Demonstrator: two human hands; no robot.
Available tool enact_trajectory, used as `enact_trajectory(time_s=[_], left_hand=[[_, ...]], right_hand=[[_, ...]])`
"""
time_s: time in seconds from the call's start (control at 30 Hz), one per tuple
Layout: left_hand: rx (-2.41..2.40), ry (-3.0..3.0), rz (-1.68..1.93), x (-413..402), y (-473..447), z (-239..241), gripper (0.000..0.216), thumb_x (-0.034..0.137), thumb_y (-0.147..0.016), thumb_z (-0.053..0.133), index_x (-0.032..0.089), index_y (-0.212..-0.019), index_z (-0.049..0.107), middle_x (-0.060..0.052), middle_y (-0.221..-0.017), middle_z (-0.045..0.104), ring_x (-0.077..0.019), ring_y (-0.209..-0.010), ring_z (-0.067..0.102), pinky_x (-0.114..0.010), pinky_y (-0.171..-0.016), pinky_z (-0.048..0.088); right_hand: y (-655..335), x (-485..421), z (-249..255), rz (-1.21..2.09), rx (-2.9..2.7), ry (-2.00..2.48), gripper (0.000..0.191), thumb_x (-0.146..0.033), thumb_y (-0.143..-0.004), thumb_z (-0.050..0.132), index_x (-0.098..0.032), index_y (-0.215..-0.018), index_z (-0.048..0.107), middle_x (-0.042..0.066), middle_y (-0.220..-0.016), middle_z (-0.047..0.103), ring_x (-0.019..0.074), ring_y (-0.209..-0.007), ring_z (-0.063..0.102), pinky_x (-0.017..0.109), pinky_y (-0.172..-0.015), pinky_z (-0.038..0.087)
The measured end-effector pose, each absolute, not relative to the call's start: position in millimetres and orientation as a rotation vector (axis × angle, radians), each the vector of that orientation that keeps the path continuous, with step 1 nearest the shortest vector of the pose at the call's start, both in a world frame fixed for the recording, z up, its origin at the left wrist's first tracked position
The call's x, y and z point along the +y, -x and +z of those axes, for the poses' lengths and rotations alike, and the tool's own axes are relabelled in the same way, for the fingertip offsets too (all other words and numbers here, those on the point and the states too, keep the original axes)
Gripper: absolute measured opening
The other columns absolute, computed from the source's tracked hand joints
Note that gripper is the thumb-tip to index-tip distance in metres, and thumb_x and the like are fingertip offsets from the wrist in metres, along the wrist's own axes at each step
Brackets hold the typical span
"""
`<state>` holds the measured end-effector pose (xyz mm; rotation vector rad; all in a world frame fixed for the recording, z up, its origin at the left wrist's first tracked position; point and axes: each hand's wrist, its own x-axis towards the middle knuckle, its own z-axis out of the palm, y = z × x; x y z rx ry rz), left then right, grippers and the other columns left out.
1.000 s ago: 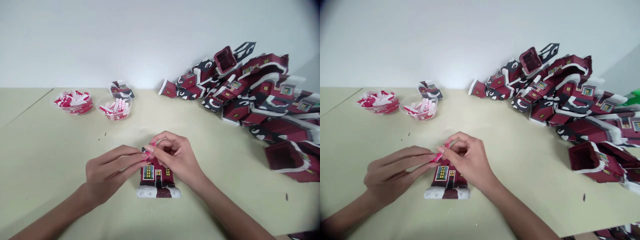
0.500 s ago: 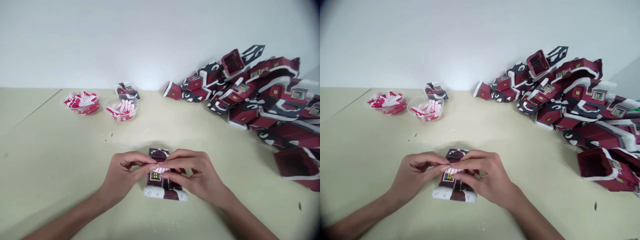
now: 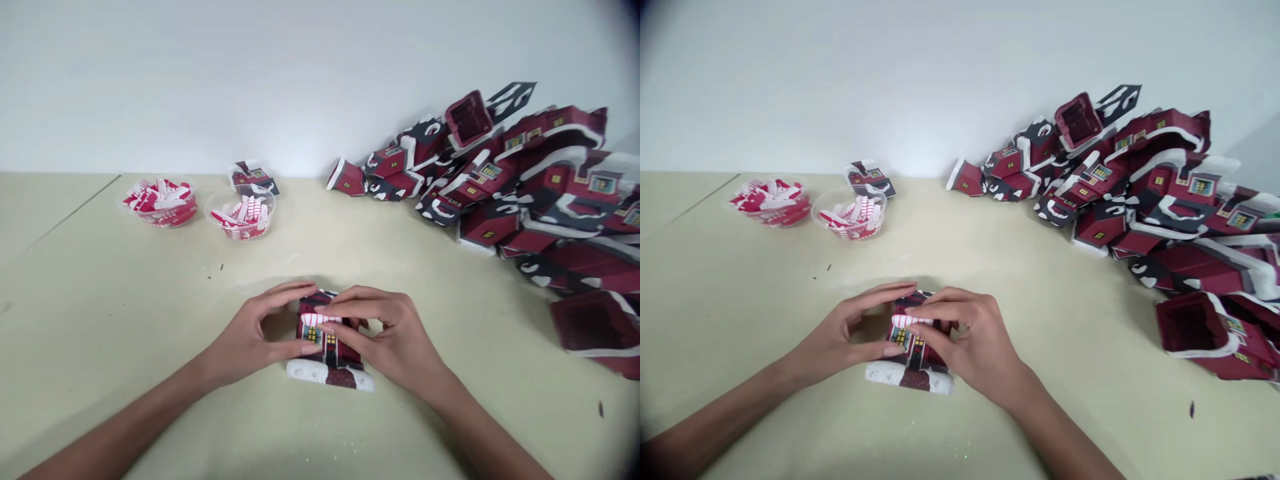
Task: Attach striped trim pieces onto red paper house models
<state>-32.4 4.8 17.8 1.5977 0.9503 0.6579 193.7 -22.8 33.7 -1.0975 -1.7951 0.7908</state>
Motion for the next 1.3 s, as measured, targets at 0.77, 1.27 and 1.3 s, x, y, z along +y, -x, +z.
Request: enact_trajectory(time_s=[0.77, 1.27, 1.3], left_hand=[[0.887, -1.513, 0.735, 3.2, 26.7, 17.2, 0.063, 0.034, -0.068, 0.090, 0.029, -0.127, 0.069, -0.004, -0.141, 0.061, -0.0274, -0.128, 0.061, -0.044, -0.114, 0.049], [0.861, -1.670, 0.808, -4.3, 23.5, 16.2, 0.066, 0.038, -0.066, 0.091, 0.025, -0.127, 0.069, -0.003, -0.132, 0.067, -0.0232, -0.121, 0.064, -0.036, -0.109, 0.051], [0.864, -1.662, 0.804, -4.3, 23.5, 16.3, 0.066, 0.039, -0.066, 0.091, 0.025, -0.127, 0.069, -0.003, -0.132, 0.066, -0.0234, -0.120, 0.064, -0.037, -0.109, 0.052]], right_hand=[[-200.3, -21.6, 30.2, 0.667, -1.908, 1.024, 0.033, -0.022, -0.086, 0.078, -0.026, -0.118, 0.076, 0.004, -0.102, 0.070, 0.0106, -0.077, 0.063, 0.023, -0.065, 0.053], [-194.1, -19.1, 41.1, 0.761, -2.028, 1.082, 0.012, -0.026, -0.085, 0.078, -0.026, -0.098, 0.080, 0.004, -0.096, 0.069, 0.0136, -0.078, 0.066, 0.024, -0.064, 0.054], [-193.8, -18.7, 41.6, 0.768, -2.017, 1.091, 0.011, -0.027, -0.085, 0.079, -0.027, -0.096, 0.080, 0.003, -0.094, 0.069, 0.0127, -0.075, 0.065, 0.024, -0.061, 0.053]])
